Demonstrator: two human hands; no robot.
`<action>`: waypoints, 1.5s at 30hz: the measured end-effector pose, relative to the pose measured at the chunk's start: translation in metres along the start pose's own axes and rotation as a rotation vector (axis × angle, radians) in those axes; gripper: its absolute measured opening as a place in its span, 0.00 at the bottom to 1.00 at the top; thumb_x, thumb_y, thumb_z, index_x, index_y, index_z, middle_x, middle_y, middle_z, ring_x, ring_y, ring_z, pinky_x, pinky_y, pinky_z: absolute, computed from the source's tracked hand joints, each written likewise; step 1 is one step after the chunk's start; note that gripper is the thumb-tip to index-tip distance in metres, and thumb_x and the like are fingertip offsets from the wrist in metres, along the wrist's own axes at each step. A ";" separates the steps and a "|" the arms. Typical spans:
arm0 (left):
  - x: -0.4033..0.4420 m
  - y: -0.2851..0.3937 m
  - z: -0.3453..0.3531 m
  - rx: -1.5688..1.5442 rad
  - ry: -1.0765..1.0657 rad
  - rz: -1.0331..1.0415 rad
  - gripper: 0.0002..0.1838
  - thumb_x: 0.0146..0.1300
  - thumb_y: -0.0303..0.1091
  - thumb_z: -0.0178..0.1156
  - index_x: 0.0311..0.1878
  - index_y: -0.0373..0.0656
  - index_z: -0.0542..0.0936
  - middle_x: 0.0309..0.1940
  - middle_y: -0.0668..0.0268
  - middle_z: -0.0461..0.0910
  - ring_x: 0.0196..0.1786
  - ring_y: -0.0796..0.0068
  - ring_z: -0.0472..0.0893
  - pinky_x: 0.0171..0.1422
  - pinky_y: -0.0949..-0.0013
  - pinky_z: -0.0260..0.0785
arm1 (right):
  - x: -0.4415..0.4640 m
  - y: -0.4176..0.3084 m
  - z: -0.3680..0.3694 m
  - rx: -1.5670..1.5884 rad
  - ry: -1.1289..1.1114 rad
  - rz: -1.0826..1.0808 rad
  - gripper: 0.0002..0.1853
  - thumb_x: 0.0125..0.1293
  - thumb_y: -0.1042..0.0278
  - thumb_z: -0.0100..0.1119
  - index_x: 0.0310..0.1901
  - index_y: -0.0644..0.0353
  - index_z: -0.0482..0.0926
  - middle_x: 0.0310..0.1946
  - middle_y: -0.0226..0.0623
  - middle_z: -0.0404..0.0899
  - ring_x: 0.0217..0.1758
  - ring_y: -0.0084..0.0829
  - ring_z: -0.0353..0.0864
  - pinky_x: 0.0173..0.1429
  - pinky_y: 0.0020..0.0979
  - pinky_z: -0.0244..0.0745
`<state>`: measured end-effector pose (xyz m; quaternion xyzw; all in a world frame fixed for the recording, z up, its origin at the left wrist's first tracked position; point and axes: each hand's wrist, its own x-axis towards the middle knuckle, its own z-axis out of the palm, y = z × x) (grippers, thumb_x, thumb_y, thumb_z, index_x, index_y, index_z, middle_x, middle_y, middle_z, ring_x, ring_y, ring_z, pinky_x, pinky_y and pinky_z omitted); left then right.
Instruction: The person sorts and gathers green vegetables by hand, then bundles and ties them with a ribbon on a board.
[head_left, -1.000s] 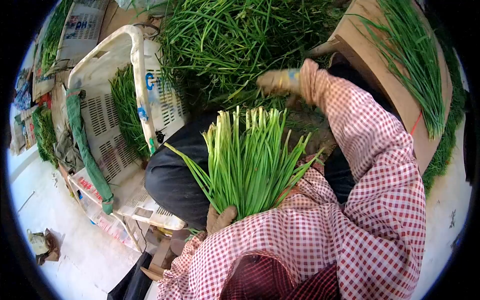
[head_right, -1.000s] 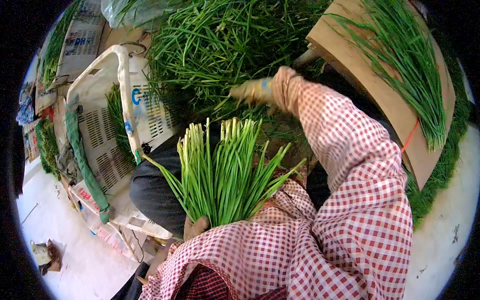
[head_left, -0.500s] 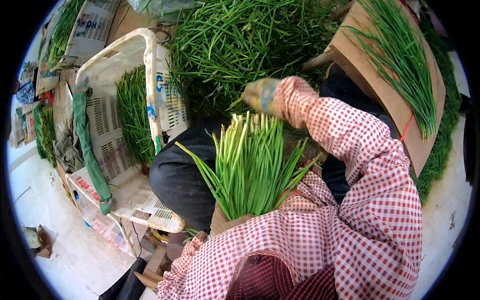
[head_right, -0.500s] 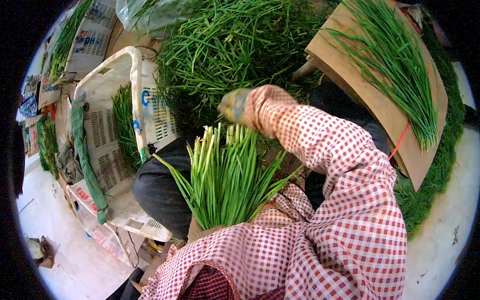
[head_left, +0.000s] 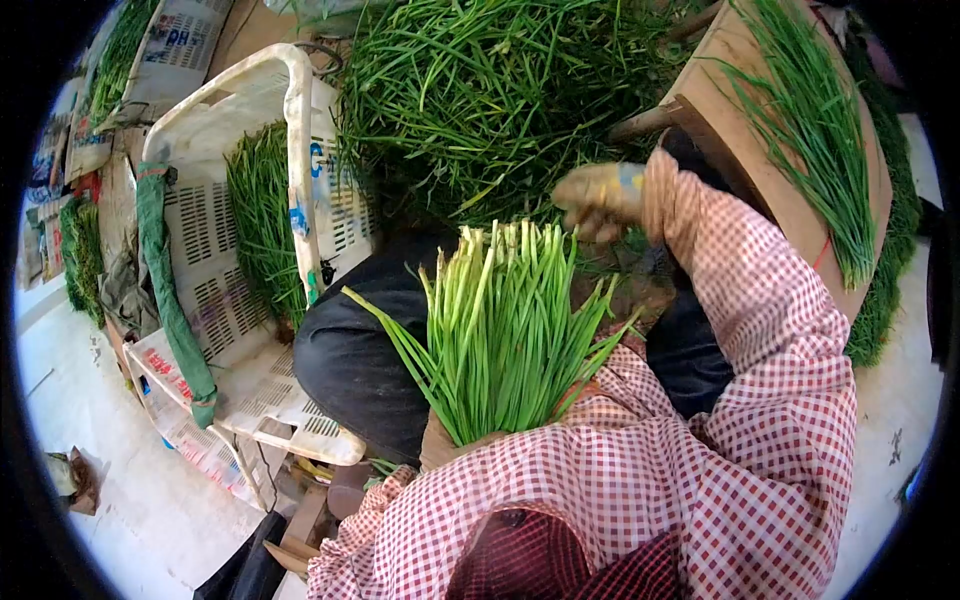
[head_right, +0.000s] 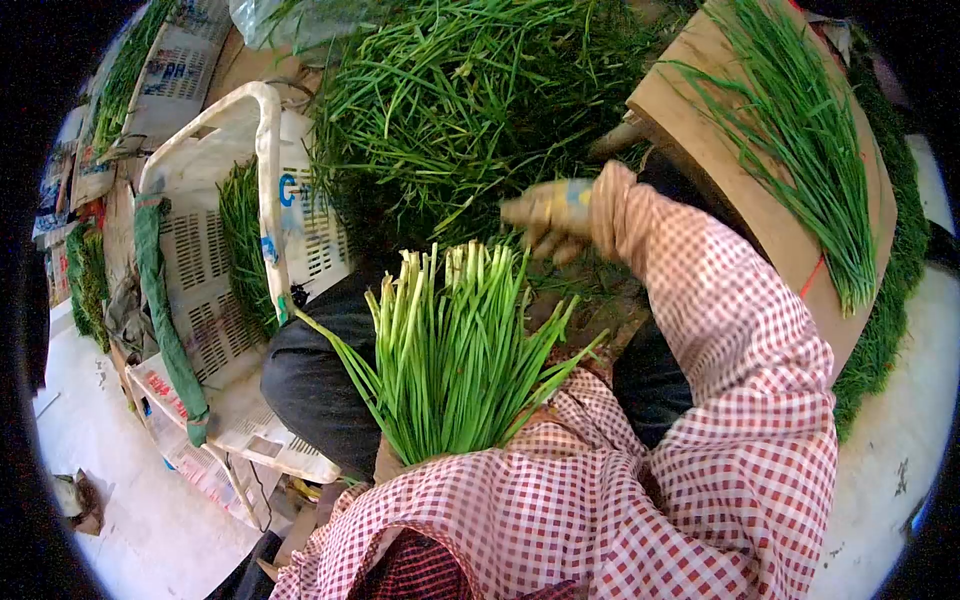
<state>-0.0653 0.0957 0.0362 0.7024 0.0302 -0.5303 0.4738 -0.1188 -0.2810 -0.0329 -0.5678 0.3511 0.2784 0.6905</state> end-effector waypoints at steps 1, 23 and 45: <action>0.000 -0.001 0.001 0.001 -0.005 0.004 0.51 0.39 0.30 0.77 0.66 0.35 0.57 0.54 0.52 0.74 0.56 0.60 0.76 0.63 0.59 0.69 | -0.005 0.007 0.006 -0.006 -0.069 -0.029 0.29 0.64 0.53 0.59 0.60 0.65 0.67 0.45 0.45 0.77 0.43 0.31 0.80 0.40 0.32 0.80; 0.005 0.007 0.001 0.041 -0.005 -0.010 0.51 0.38 0.29 0.77 0.66 0.35 0.58 0.54 0.52 0.74 0.56 0.60 0.77 0.63 0.59 0.69 | 0.032 -0.062 0.045 -0.721 -0.465 -0.226 0.28 0.57 0.54 0.64 0.58 0.57 0.74 0.48 0.43 0.78 0.51 0.35 0.77 0.49 0.38 0.75; -0.020 0.005 -0.006 -0.118 -0.084 0.269 0.48 0.38 0.18 0.73 0.66 0.39 0.62 0.54 0.54 0.75 0.56 0.60 0.77 0.62 0.57 0.68 | -0.066 0.005 0.125 0.819 0.055 -0.547 0.22 0.70 0.52 0.45 0.58 0.57 0.70 0.48 0.43 0.78 0.48 0.38 0.79 0.55 0.39 0.75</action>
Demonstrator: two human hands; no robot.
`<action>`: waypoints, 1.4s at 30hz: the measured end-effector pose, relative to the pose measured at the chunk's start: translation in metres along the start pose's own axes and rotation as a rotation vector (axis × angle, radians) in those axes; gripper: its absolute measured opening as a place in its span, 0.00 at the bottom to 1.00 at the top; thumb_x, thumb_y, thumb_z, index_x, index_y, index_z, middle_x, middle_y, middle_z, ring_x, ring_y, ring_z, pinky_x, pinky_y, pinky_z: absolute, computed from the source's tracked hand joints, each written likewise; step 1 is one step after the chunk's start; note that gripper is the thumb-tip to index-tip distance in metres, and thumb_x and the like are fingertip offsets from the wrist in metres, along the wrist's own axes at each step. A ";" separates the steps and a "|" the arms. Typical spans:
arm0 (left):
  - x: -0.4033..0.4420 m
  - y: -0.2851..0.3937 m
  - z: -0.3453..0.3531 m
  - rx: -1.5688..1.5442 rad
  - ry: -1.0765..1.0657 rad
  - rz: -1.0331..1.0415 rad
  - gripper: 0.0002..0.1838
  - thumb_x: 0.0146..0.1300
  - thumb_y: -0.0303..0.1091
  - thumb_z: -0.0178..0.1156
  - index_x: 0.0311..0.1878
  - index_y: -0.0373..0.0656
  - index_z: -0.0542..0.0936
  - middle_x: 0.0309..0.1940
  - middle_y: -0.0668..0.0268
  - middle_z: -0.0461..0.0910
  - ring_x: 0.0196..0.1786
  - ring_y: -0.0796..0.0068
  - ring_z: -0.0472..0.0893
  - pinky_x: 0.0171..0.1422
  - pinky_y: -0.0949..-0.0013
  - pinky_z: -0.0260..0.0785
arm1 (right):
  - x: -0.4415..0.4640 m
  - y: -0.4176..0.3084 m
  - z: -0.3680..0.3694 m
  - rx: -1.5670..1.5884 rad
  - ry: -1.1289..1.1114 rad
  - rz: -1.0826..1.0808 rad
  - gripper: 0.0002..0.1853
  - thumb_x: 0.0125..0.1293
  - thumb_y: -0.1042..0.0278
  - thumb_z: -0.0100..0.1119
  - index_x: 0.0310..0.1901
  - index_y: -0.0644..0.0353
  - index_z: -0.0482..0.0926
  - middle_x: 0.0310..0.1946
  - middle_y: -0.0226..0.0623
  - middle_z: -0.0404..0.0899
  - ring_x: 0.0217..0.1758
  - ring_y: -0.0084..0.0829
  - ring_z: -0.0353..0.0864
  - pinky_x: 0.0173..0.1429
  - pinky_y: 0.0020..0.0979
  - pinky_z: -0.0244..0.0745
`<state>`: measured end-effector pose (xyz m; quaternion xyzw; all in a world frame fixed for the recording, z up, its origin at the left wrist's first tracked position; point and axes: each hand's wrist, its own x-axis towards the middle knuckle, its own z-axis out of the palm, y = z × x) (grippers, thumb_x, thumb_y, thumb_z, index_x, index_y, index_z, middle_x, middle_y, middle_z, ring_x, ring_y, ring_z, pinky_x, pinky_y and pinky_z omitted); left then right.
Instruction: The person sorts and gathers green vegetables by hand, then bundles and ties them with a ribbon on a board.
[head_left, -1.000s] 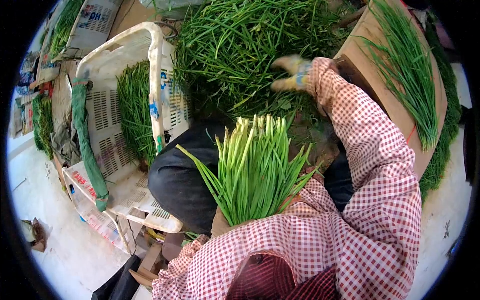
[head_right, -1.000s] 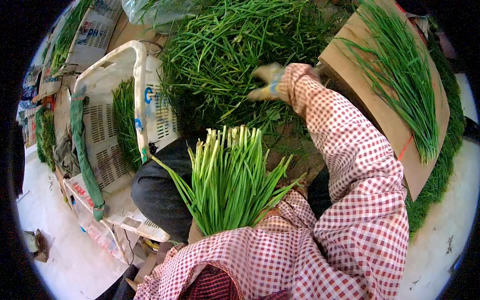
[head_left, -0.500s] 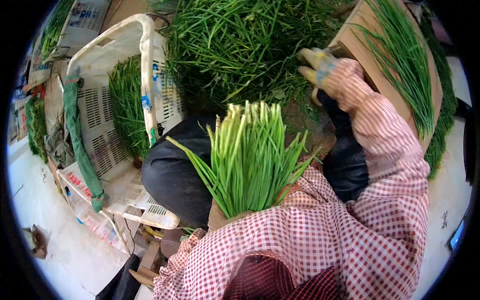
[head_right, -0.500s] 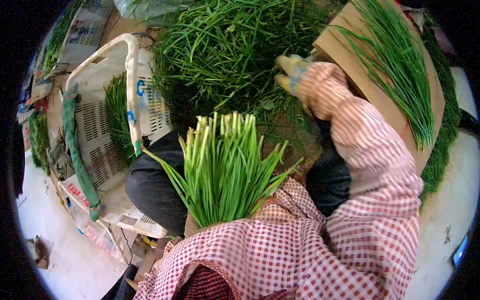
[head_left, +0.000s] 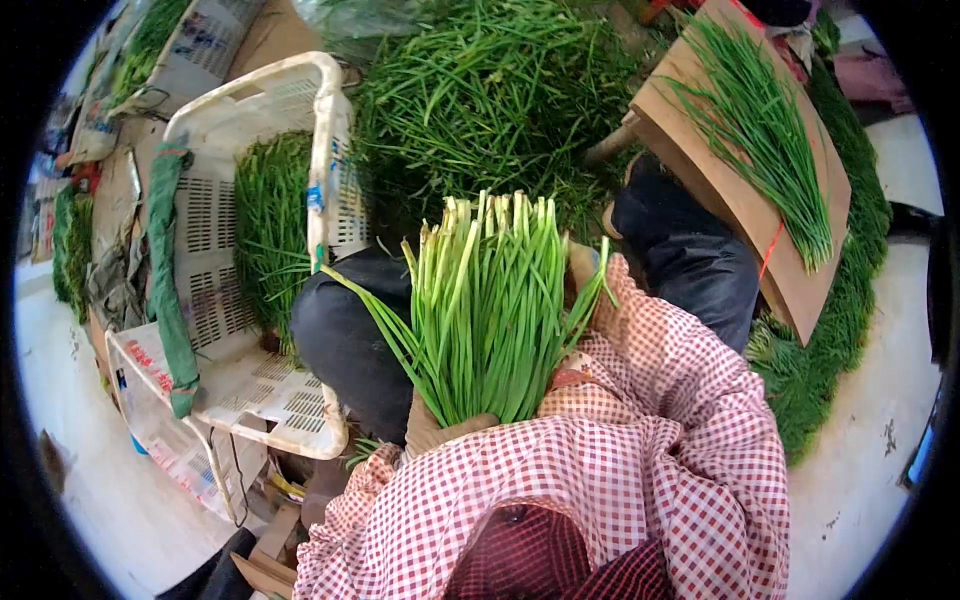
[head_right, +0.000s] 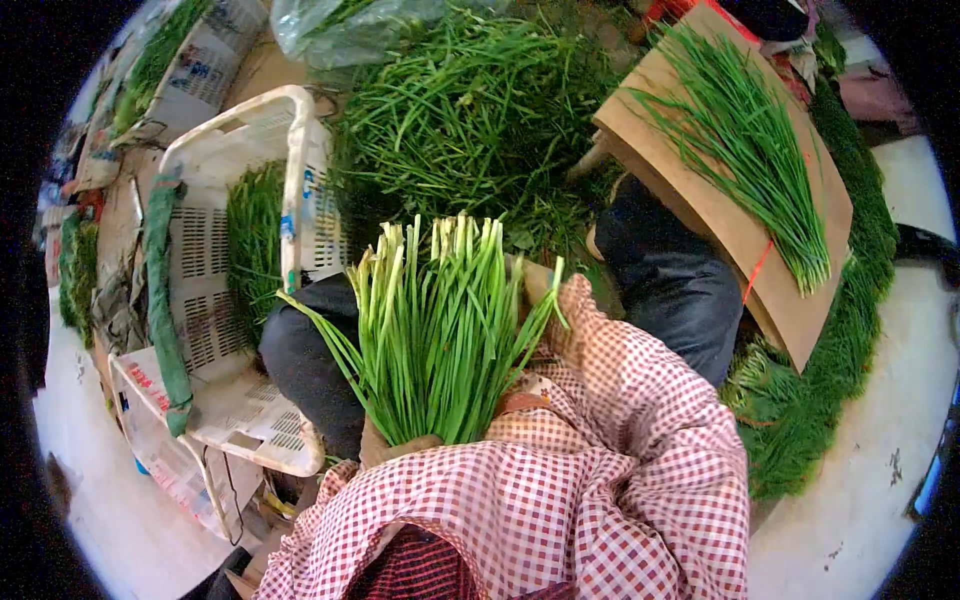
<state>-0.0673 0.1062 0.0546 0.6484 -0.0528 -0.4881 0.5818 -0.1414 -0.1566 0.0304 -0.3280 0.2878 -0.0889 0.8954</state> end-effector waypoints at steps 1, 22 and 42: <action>-0.002 0.006 0.000 0.138 0.001 0.001 0.50 0.36 0.24 0.76 0.66 0.38 0.60 0.54 0.54 0.75 0.55 0.60 0.77 0.62 0.58 0.69 | 0.005 -0.001 0.006 0.094 -0.050 -0.017 0.22 0.70 0.51 0.44 0.59 0.57 0.70 0.48 0.42 0.79 0.48 0.38 0.80 0.55 0.39 0.75; 0.023 0.069 0.078 0.202 -0.296 0.467 0.32 0.57 0.25 0.60 0.64 0.37 0.60 0.56 0.62 0.71 0.58 0.73 0.70 0.64 0.66 0.62 | -0.072 -0.043 0.014 0.131 -0.026 -0.397 0.21 0.71 0.55 0.40 0.52 0.64 0.74 0.45 0.40 0.80 0.46 0.32 0.80 0.52 0.32 0.77; 0.042 0.096 0.106 0.569 -0.514 0.483 0.36 0.58 0.39 0.62 0.65 0.35 0.59 0.53 0.58 0.73 0.55 0.68 0.74 0.62 0.65 0.64 | -0.061 -0.040 -0.017 0.379 -0.443 -0.354 0.30 0.60 0.61 0.59 0.62 0.64 0.66 0.58 0.45 0.72 0.59 0.39 0.74 0.64 0.41 0.69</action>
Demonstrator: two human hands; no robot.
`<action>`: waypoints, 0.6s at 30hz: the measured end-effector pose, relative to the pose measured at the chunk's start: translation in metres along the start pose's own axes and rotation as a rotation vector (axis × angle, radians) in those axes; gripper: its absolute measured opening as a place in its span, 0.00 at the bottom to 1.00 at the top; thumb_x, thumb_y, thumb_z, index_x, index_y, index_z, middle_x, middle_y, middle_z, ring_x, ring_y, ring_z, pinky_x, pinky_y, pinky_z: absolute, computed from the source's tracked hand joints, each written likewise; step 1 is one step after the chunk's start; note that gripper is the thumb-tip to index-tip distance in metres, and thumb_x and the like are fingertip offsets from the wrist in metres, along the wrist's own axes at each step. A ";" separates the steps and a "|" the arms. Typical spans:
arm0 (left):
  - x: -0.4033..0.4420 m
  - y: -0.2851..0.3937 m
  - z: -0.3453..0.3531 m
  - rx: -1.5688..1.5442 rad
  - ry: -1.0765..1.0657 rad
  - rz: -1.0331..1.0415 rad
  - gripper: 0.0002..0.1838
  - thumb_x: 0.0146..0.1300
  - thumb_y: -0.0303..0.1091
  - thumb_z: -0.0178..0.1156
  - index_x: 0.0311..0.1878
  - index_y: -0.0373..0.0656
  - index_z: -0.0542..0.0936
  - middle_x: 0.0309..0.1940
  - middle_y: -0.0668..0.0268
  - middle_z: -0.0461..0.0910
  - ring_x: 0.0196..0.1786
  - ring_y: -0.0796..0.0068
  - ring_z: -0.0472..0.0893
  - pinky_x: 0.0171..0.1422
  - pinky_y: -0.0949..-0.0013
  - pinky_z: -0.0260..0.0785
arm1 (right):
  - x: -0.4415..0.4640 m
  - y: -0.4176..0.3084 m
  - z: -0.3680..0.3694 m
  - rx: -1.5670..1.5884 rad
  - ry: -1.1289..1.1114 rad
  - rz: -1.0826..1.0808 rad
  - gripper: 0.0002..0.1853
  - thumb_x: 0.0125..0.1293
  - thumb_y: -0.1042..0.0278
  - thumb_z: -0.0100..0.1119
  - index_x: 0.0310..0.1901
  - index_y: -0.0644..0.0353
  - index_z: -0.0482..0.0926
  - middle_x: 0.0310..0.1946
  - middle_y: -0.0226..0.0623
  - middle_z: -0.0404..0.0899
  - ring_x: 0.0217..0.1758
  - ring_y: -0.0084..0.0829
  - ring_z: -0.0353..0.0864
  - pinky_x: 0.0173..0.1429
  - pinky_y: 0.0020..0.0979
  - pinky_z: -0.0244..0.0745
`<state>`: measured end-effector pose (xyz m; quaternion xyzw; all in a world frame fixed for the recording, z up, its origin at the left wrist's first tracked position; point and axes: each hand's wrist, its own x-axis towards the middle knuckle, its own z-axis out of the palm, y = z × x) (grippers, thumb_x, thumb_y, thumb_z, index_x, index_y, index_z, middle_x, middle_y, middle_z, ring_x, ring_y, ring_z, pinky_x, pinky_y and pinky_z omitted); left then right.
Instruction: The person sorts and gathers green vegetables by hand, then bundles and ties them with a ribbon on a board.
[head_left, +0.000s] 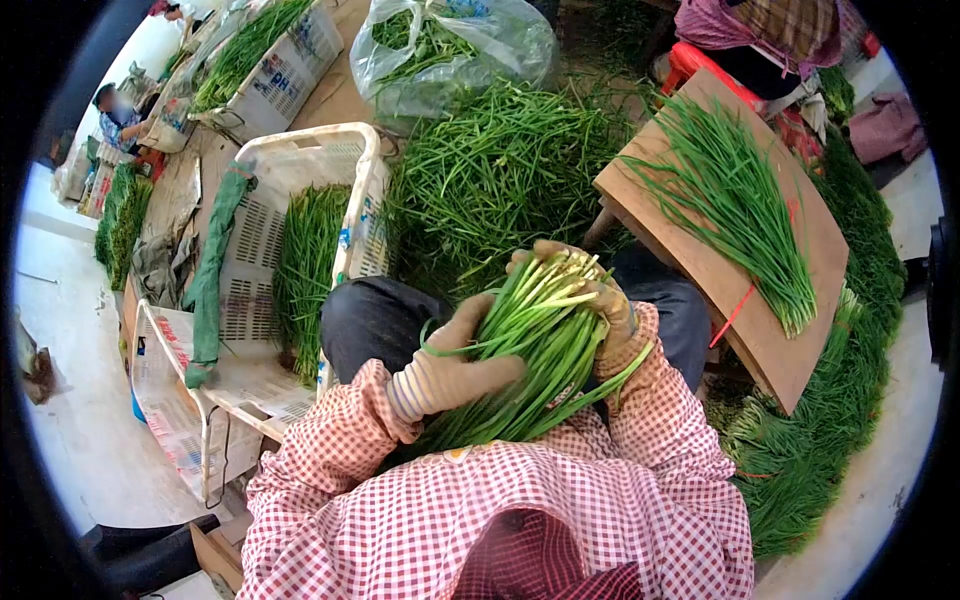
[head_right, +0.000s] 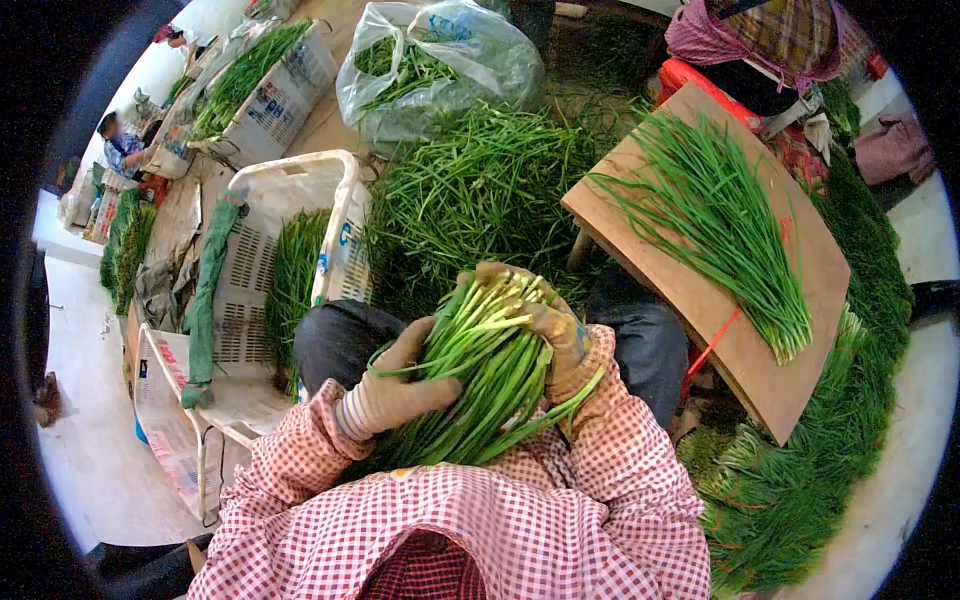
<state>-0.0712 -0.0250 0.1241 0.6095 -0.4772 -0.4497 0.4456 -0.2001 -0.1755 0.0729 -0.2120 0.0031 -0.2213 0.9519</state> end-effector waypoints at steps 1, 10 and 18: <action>0.001 -0.007 -0.001 -0.239 0.047 -0.026 0.36 0.58 0.37 0.62 0.65 0.34 0.58 0.52 0.60 0.73 0.55 0.70 0.73 0.62 0.66 0.64 | -0.001 -0.002 0.001 -0.004 0.030 0.023 0.31 0.60 0.61 0.59 0.63 0.64 0.65 0.60 0.45 0.71 0.60 0.39 0.73 0.65 0.41 0.68; 0.002 -0.025 0.023 0.024 0.366 0.064 0.30 0.58 0.30 0.62 0.61 0.36 0.61 0.47 0.60 0.74 0.48 0.73 0.73 0.56 0.69 0.67 | 0.005 -0.001 0.006 -0.041 0.071 0.011 0.43 0.54 0.54 0.70 0.66 0.64 0.59 0.61 0.43 0.69 0.61 0.37 0.71 0.65 0.39 0.68; -0.002 -0.031 0.030 0.276 0.438 0.344 0.25 0.52 0.23 0.62 0.55 0.37 0.68 0.43 0.52 0.75 0.45 0.58 0.77 0.52 0.65 0.69 | 0.015 -0.003 0.021 -0.471 0.309 0.127 0.28 0.57 0.63 0.66 0.58 0.63 0.70 0.48 0.42 0.78 0.50 0.36 0.79 0.55 0.37 0.77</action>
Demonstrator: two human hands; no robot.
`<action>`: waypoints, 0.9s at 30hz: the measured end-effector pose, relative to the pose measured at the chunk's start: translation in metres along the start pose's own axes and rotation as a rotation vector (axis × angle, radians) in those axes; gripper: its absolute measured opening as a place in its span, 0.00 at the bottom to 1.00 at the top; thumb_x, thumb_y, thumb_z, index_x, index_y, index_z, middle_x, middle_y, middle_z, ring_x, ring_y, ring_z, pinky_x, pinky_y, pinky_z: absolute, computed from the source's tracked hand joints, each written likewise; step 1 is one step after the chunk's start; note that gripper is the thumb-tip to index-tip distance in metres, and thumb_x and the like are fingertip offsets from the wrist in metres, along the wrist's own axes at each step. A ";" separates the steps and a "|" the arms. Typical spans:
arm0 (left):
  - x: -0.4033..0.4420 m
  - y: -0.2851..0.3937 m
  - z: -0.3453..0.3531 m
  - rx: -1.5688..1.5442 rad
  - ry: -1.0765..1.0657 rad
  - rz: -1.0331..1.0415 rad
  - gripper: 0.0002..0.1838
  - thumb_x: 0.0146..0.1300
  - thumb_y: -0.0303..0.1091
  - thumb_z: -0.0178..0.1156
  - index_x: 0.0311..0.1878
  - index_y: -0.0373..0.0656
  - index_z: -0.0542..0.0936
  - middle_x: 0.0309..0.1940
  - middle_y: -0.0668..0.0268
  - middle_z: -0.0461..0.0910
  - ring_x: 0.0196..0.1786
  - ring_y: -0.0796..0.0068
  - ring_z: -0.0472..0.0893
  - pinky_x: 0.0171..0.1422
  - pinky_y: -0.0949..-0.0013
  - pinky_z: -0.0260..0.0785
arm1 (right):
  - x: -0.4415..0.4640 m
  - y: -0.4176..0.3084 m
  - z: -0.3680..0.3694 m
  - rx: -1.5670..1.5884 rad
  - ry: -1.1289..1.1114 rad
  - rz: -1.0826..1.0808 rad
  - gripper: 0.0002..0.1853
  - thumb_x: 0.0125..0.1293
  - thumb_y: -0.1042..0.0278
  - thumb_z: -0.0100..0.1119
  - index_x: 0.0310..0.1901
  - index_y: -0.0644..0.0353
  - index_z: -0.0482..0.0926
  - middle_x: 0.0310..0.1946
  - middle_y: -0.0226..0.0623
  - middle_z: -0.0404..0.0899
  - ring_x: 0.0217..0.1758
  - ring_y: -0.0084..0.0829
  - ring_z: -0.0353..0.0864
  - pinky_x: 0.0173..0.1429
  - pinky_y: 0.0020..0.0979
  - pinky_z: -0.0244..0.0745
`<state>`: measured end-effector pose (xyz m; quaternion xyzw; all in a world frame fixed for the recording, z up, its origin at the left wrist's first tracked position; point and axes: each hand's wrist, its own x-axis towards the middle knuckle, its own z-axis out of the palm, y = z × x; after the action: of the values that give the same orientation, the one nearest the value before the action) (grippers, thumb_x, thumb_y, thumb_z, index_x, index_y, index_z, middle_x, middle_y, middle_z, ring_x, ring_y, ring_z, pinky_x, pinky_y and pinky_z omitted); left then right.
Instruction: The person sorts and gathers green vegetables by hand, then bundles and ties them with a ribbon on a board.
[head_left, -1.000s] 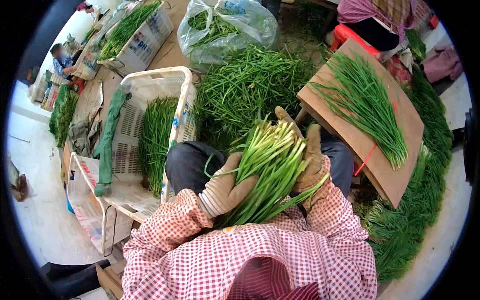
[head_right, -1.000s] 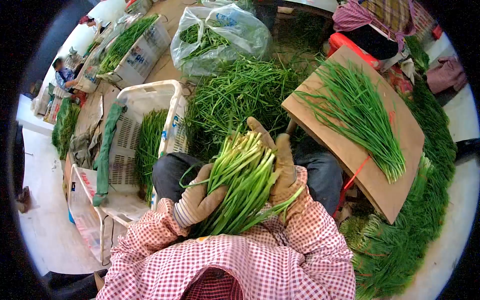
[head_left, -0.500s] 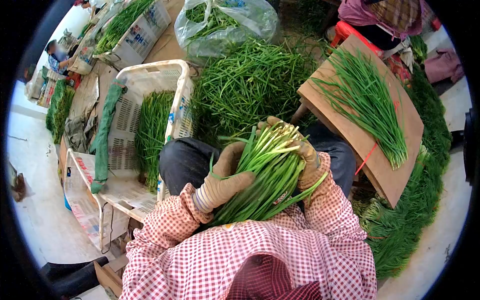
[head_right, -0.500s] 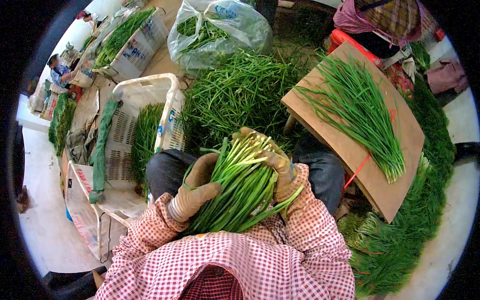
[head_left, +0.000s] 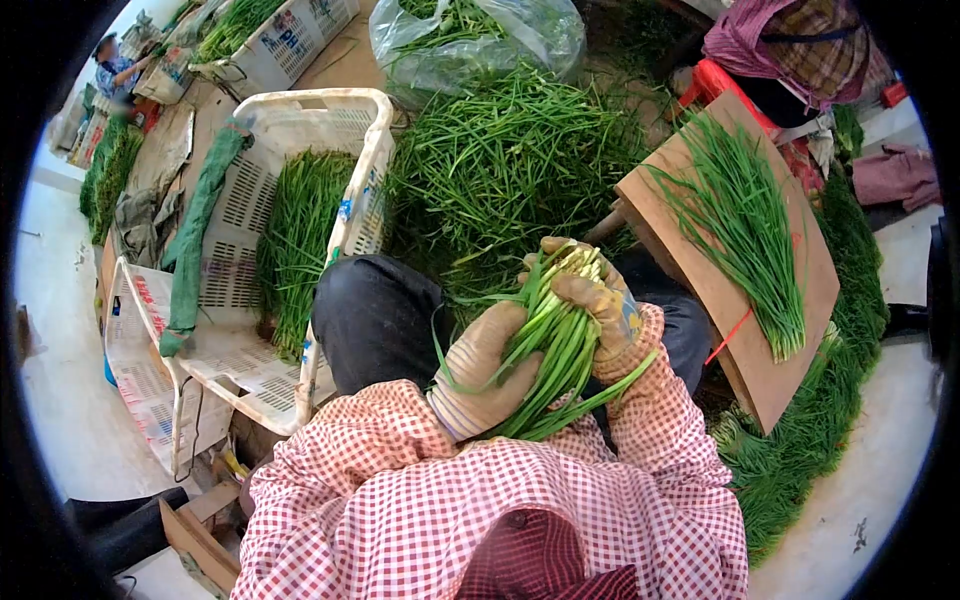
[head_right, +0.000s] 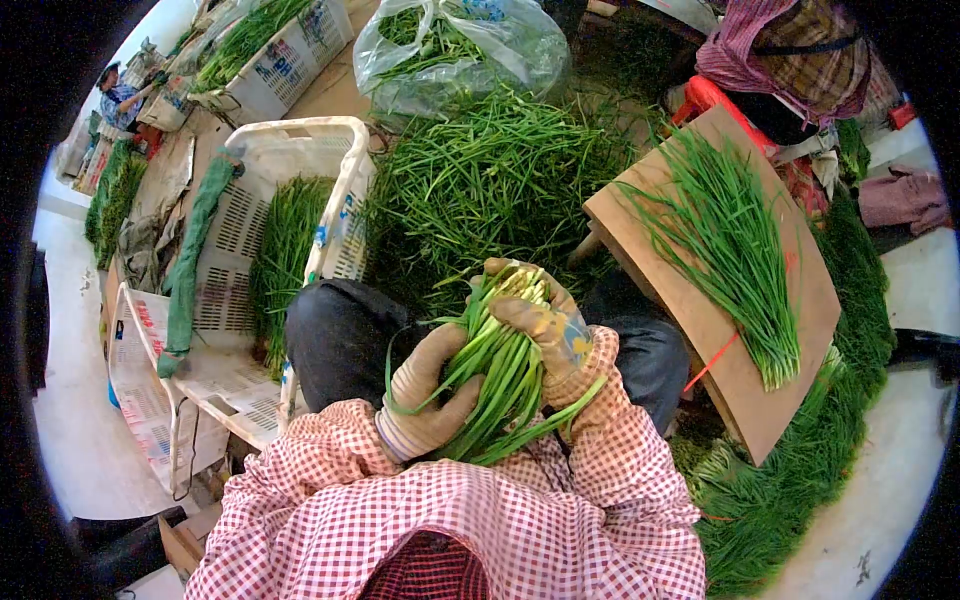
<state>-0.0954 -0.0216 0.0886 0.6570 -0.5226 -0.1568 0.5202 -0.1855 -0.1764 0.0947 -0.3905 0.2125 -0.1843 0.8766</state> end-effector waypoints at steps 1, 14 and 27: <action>-0.002 0.003 -0.001 -0.128 0.018 -0.092 0.24 0.52 0.23 0.62 0.54 0.37 0.69 0.44 0.55 0.75 0.46 0.64 0.76 0.54 0.67 0.68 | 0.001 0.000 0.000 0.064 -0.007 0.025 0.27 0.56 0.66 0.65 0.58 0.62 0.70 0.49 0.43 0.77 0.51 0.37 0.79 0.55 0.37 0.77; 0.085 -0.028 -0.036 -0.313 -0.336 -0.563 0.20 0.60 0.39 0.62 0.50 0.36 0.74 0.35 0.68 0.77 0.38 0.81 0.74 0.44 0.74 0.69 | 0.010 -0.011 0.011 0.161 -0.218 0.054 0.34 0.57 0.74 0.58 0.67 0.60 0.60 0.59 0.41 0.71 0.60 0.36 0.73 0.65 0.38 0.68; 0.054 -0.025 0.008 -0.600 0.416 -0.546 0.10 0.66 0.36 0.57 0.42 0.38 0.75 0.30 0.71 0.76 0.33 0.84 0.71 0.38 0.78 0.66 | 0.014 -0.005 0.007 0.024 -0.086 0.000 0.30 0.56 0.75 0.60 0.63 0.60 0.67 0.52 0.34 0.76 0.52 0.27 0.76 0.58 0.29 0.72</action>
<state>-0.0669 -0.0742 0.0824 0.6087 -0.1461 -0.2975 0.7208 -0.1703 -0.1821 0.0994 -0.3876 0.1725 -0.1700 0.8894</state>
